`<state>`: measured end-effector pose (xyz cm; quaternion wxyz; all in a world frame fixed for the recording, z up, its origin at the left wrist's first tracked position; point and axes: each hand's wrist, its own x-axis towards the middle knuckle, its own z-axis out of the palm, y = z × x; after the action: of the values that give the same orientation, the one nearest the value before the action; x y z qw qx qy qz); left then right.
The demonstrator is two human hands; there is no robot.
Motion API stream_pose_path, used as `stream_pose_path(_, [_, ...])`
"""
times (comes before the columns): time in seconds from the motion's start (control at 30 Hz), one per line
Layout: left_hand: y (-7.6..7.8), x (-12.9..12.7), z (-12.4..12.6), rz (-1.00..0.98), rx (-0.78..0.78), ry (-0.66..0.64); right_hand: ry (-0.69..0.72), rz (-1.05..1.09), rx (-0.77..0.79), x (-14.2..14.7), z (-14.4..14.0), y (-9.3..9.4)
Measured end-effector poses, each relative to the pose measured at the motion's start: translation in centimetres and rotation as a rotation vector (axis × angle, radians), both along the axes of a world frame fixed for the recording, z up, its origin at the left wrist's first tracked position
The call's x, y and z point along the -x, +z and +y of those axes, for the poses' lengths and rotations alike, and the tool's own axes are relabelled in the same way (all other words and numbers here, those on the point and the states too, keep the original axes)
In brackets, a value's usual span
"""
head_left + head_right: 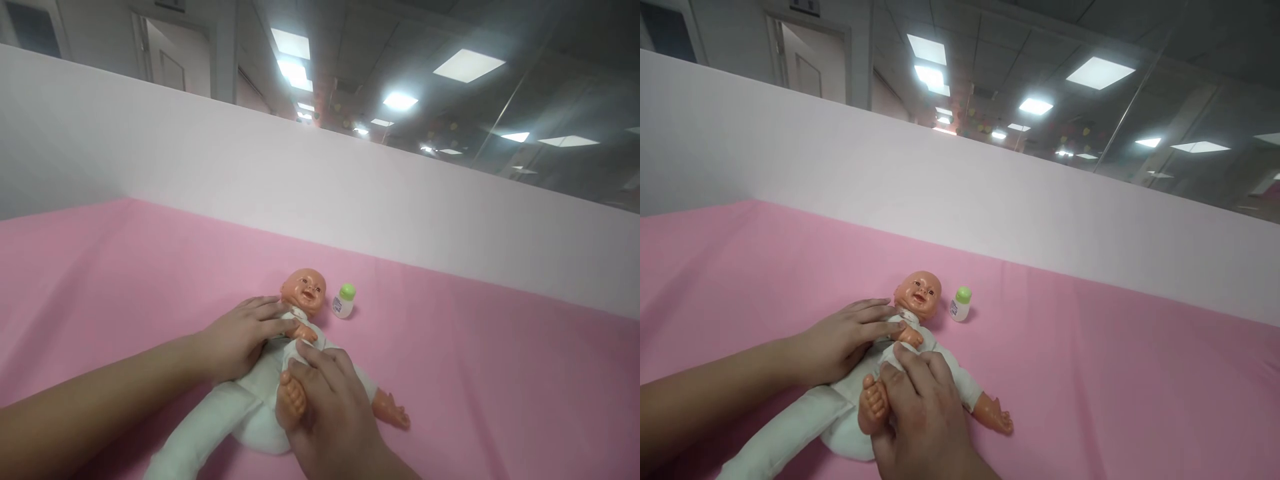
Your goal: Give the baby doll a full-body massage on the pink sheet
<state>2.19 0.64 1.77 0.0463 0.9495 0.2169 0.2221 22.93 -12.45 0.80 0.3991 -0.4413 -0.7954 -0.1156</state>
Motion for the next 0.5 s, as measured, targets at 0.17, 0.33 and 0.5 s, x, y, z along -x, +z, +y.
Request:
stream_pose_path(0.17, [-1.6,0.3,0.7,-0.239,0.193,0.089,0.111,0.028,-0.103,0.0,-0.9,0.5])
stream_pose_path(0.33, [-2.4,0.6,2.6,-0.575,0.565,0.409,0.113,-0.06,-0.08,0.5,-0.8,0.2])
stream_pose_path(0.5, [-3.4,0.7,5.0,-0.998,0.987,0.592,0.073,-0.075,-0.052,0.8,5.1,1.2])
